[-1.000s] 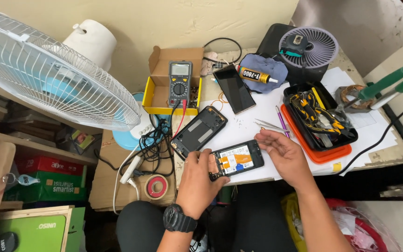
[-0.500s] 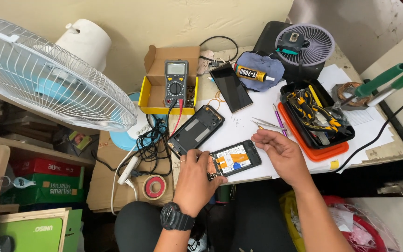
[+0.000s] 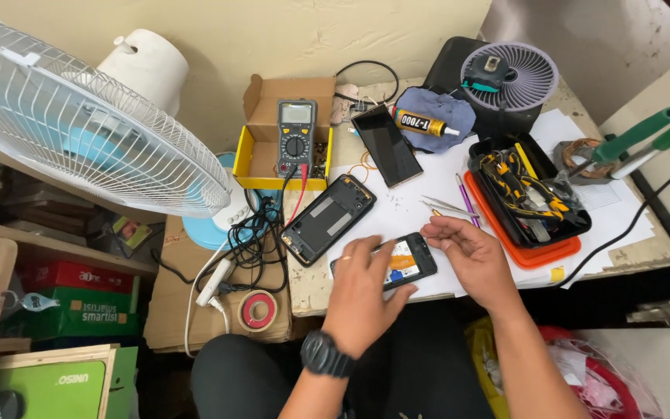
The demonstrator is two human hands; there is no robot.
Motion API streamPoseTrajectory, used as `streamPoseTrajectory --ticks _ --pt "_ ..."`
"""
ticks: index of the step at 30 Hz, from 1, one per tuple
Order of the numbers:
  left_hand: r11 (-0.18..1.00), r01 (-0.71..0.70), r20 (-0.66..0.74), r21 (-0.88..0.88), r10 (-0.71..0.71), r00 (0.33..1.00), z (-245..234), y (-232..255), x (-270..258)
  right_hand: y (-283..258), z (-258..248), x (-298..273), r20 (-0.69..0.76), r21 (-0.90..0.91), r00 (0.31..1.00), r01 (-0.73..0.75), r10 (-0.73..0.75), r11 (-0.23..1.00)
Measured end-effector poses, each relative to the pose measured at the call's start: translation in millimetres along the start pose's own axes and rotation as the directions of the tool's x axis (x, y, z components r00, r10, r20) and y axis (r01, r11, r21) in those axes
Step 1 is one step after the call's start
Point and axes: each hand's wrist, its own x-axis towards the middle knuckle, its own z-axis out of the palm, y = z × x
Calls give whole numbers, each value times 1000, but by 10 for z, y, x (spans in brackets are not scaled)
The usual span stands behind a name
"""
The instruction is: The person disassembles a smartphone by removing the back cover and using a metal prying tool to detach internal components. They carefully lift and separate the battery and other parts from the phone's chassis while working at a cluttered desk.
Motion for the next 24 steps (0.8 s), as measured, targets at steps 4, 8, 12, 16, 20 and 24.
streamPoseTrajectory --ticks 4,8,12,16,20,24 --pt "1000 -12 48 1 12 999 211 -60 28 -16 -54 -109 -113 -25 986 121 -123 992" --pt "994 -59 10 88 58 998 212 -83 36 -422 -177 -250 -295 -290 909 206 -293 934" --pt "996 -31 50 86 27 998 225 -112 31 -634 -347 -342 -276 -673 867 134 -415 728" --pt "997 -22 62 76 17 998 235 -131 36 -411 -436 -337 -261 -657 890 119 -373 744" --pt "998 -20 53 66 16 998 236 -142 45 -278 -386 -177 -148 -753 929 117 -340 647" --pt "997 -40 10 63 39 999 247 -149 24 9 -288 264 156 -866 910 314 -385 390"
